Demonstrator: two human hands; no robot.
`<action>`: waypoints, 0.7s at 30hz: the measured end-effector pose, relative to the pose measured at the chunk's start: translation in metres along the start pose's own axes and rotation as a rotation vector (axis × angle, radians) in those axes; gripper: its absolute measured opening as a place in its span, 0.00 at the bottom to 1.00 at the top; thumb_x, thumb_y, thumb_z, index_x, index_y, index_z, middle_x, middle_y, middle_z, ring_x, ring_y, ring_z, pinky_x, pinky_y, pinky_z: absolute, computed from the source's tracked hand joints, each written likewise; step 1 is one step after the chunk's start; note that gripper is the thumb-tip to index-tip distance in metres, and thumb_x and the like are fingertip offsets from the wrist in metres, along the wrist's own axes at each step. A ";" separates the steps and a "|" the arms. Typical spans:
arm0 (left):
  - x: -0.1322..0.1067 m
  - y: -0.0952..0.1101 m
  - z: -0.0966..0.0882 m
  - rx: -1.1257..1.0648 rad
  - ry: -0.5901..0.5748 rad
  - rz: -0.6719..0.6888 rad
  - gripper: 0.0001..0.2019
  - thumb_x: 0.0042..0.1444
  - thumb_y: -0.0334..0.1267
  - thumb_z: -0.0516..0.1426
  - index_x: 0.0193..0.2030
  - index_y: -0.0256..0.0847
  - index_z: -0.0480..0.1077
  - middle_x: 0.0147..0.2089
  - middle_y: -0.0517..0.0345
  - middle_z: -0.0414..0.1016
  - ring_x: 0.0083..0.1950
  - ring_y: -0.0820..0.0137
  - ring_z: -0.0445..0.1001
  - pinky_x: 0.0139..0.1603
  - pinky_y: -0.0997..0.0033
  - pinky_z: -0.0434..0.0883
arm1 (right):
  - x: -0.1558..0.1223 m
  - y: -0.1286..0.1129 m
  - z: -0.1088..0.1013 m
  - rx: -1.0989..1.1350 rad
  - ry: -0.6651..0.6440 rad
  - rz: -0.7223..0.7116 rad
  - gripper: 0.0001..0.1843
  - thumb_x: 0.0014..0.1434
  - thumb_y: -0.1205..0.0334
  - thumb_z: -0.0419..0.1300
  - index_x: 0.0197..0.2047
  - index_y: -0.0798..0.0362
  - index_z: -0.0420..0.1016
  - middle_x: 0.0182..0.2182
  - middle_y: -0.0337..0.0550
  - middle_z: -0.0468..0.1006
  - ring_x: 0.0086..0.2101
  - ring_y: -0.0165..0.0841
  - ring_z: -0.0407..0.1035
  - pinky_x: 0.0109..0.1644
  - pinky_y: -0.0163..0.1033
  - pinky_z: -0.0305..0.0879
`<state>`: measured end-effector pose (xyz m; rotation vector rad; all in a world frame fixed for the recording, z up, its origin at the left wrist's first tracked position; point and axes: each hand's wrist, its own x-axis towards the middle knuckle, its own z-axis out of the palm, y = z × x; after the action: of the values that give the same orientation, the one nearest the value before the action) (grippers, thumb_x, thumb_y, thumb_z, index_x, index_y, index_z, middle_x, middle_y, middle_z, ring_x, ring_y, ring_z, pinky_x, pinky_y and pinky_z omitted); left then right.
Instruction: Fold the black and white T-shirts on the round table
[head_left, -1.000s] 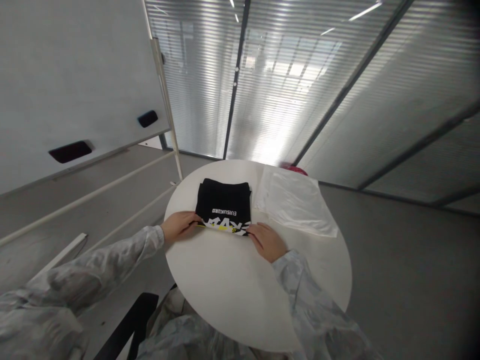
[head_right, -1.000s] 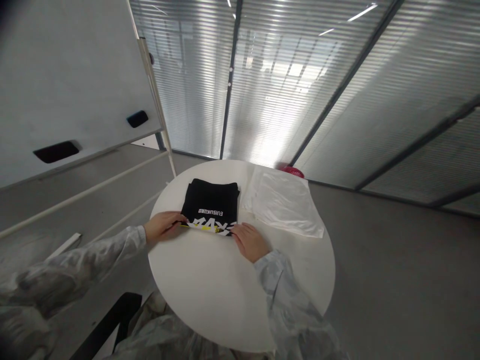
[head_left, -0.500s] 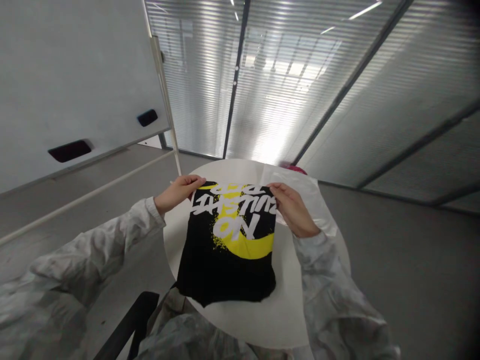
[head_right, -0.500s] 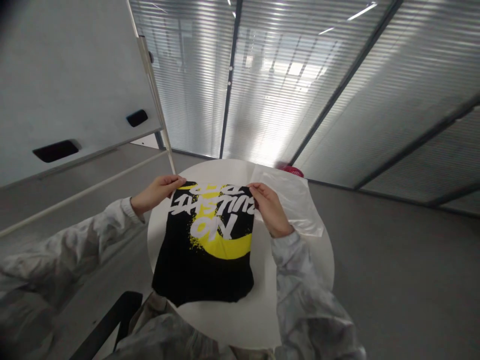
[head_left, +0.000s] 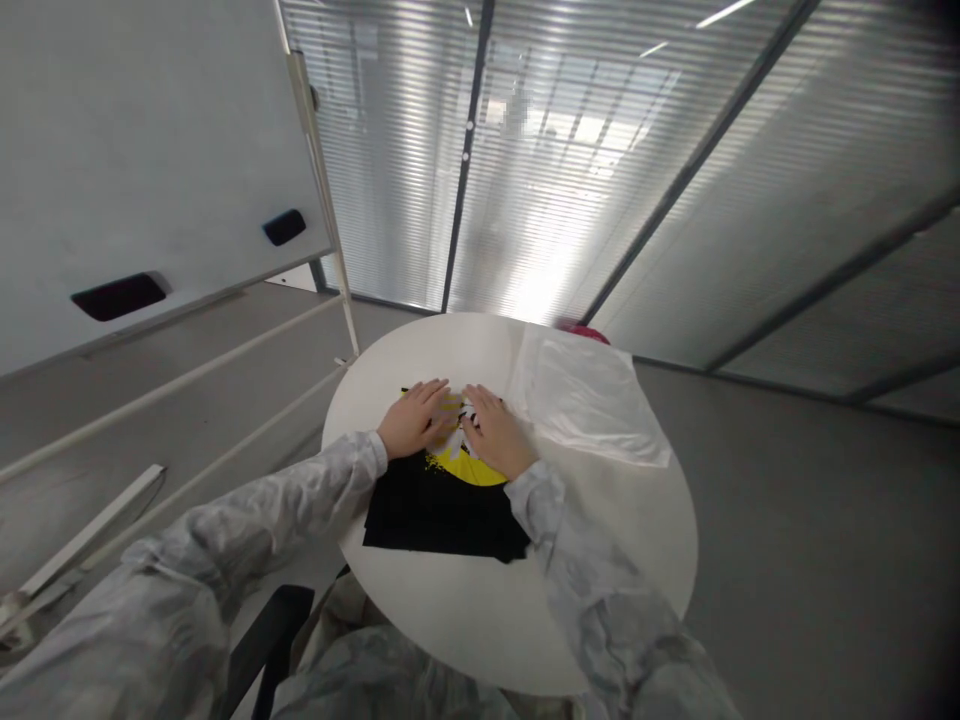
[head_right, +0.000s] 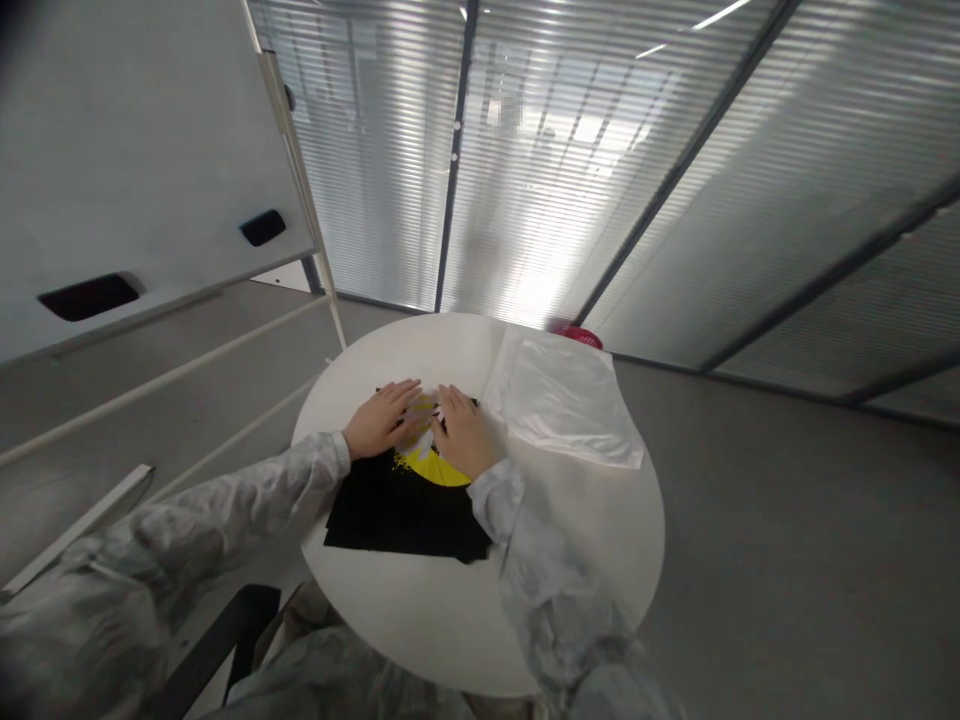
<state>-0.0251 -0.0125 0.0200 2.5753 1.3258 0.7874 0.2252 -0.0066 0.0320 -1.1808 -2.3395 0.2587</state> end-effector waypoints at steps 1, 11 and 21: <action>0.000 0.004 0.006 0.030 -0.040 0.011 0.31 0.77 0.49 0.50 0.81 0.38 0.59 0.83 0.41 0.59 0.84 0.53 0.57 0.85 0.44 0.54 | 0.002 -0.004 0.008 -0.045 -0.046 -0.017 0.33 0.76 0.57 0.49 0.79 0.55 0.61 0.77 0.53 0.64 0.77 0.44 0.53 0.82 0.55 0.49; -0.028 -0.007 0.018 0.139 -0.140 -0.165 0.41 0.76 0.64 0.46 0.84 0.39 0.54 0.86 0.47 0.52 0.86 0.50 0.50 0.85 0.44 0.52 | -0.011 0.026 0.031 -0.240 -0.172 0.096 0.42 0.79 0.38 0.45 0.83 0.57 0.54 0.82 0.52 0.50 0.80 0.47 0.47 0.82 0.56 0.48; -0.047 -0.009 -0.006 0.189 -0.083 -0.273 0.39 0.76 0.61 0.49 0.84 0.40 0.54 0.84 0.43 0.55 0.86 0.51 0.51 0.86 0.42 0.49 | -0.062 0.047 -0.003 -0.260 -0.195 0.162 0.41 0.79 0.45 0.44 0.84 0.61 0.49 0.82 0.56 0.51 0.80 0.47 0.47 0.83 0.58 0.46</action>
<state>-0.0571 -0.0448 0.0039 2.4508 1.7504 0.5248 0.2909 -0.0276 -0.0050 -1.5350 -2.5051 0.1322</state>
